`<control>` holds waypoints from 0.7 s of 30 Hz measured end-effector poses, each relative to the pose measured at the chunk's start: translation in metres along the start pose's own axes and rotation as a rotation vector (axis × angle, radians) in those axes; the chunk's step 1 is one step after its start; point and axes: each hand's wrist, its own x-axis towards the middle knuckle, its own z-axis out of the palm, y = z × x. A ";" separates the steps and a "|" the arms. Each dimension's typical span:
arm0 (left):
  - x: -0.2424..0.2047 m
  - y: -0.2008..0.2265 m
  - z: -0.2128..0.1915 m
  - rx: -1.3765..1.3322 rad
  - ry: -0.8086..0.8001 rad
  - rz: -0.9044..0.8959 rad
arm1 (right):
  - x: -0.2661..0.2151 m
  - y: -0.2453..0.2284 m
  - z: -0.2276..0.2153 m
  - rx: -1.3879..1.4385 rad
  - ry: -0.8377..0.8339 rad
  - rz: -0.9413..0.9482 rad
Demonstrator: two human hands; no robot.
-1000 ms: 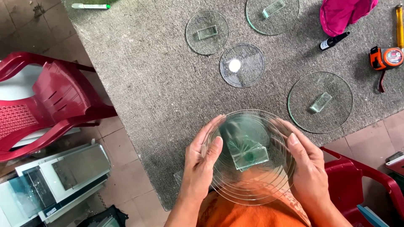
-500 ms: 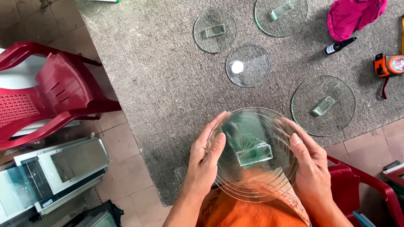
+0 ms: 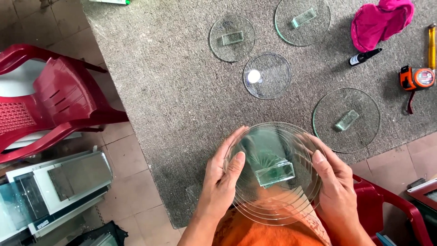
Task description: Polishing and inspecting the edges of a stack of circular glass plates using a small polishing block.
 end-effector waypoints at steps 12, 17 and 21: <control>0.002 0.003 -0.002 -0.001 -0.015 -0.013 | 0.004 0.003 -0.003 0.004 -0.024 -0.011; 0.003 -0.002 0.000 -0.034 -0.007 0.015 | 0.003 -0.001 -0.001 0.004 -0.024 0.000; 0.001 -0.004 0.000 -0.054 0.000 0.010 | 0.003 0.004 -0.005 0.001 -0.043 -0.017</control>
